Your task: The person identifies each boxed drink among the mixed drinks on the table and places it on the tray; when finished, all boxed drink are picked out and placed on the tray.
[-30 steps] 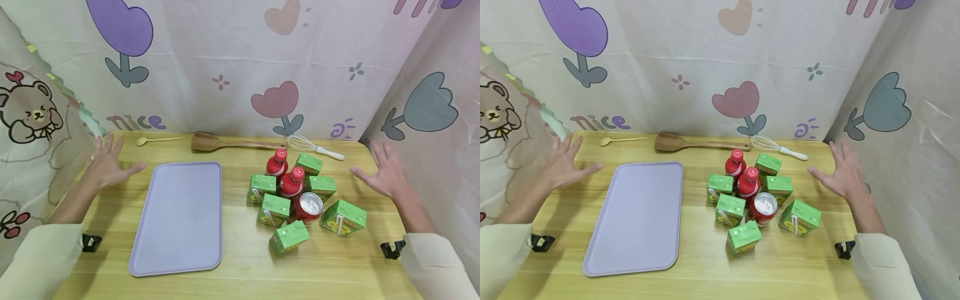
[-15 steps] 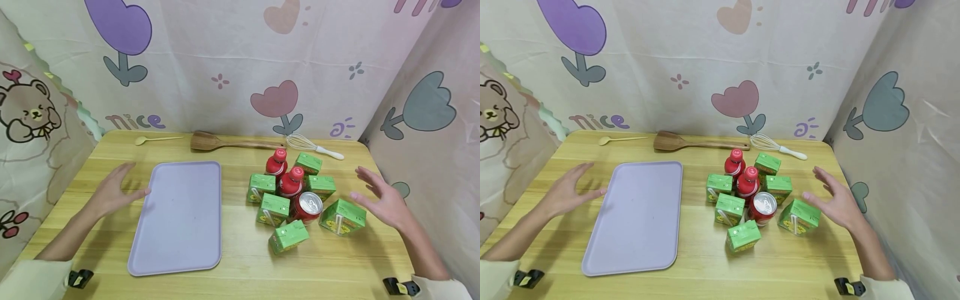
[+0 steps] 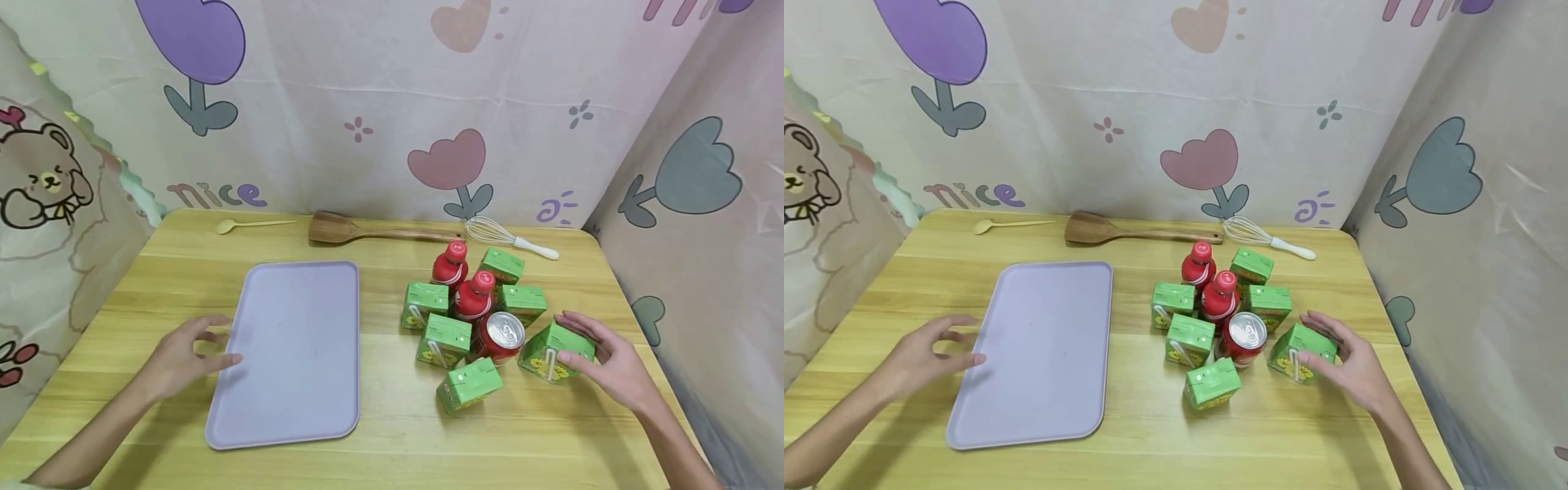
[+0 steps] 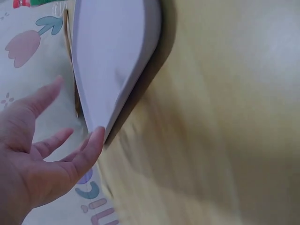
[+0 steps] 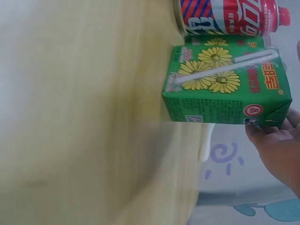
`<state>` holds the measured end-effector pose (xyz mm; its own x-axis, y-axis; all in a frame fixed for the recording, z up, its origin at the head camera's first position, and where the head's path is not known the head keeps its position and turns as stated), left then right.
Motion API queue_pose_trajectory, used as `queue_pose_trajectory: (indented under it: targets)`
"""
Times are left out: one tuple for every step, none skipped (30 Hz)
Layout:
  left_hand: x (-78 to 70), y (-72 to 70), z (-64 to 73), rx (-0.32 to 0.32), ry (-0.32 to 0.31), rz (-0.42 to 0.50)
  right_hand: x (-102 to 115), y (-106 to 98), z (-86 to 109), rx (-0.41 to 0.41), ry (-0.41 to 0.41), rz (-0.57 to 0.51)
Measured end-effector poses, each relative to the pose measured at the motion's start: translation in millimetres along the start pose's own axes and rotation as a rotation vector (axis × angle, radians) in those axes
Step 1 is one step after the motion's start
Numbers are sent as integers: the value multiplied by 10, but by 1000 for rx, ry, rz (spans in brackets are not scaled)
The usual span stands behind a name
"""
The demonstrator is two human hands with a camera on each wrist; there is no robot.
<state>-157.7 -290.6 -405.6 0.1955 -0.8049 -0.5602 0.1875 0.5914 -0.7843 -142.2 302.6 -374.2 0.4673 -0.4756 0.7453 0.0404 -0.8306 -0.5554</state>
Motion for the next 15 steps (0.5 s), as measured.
queue_pose_trajectory:
  targets:
    - [18, 29, 21, 14, -10, 4, -9, 4, 23, -6, 14, -1]
    - [36, 57, 40, 28, -19, 12, -18, 6, 43, -11, 26, 0]
    - [52, 83, 57, 38, -26, 15, -28, 7, 61, -15, 40, -4]
    - [66, 108, 73, 50, -32, 22, -40, 7, 77, -18, 55, -5]
    - [81, 132, 87, 59, -39, 27, -50, 5, 90, -21, 69, -5]
    - [96, 149, 99, 65, -48, 29, -63, 1, 103, -23, 85, -1]
    - [108, 165, 109, 67, -56, 27, -76, -3, 115, -26, 98, 3]
    - [113, 180, 121, 69, -58, 24, -89, -5, 125, -28, 111, 7]
    - [115, 195, 134, 72, -60, 16, -102, -8, 136, -29, 124, 14]
    - [114, 213, 150, 76, -62, 10, -115, -9, 146, -29, 135, 20]
    - [113, 232, 165, 77, -65, 4, -126, -9, 154, -30, 146, 26]
    - [106, 249, 179, 77, -64, -2, -137, -8, 162, -29, 156, 31]
    - [96, 262, 194, 71, -62, -9, -147, -7, 169, -29, 165, 37]
    - [84, 269, 210, 63, -58, -16, -156, -4, 174, -28, 174, 42]
    - [74, 270, 223, 48, -57, -27, -165, -1, 176, -28, 182, 45]
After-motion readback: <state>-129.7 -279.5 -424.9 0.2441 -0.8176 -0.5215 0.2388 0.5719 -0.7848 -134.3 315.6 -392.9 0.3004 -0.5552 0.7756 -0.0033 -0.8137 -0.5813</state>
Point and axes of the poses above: each hand's wrist, its own z-axis away from the middle knuckle, its own y-axis out of the palm, x = y × z, the point moved 9 cm from there along -z, towards the middle knuckle, and after that the axes turned 12 degrees about -y, right-handed, at the moved point
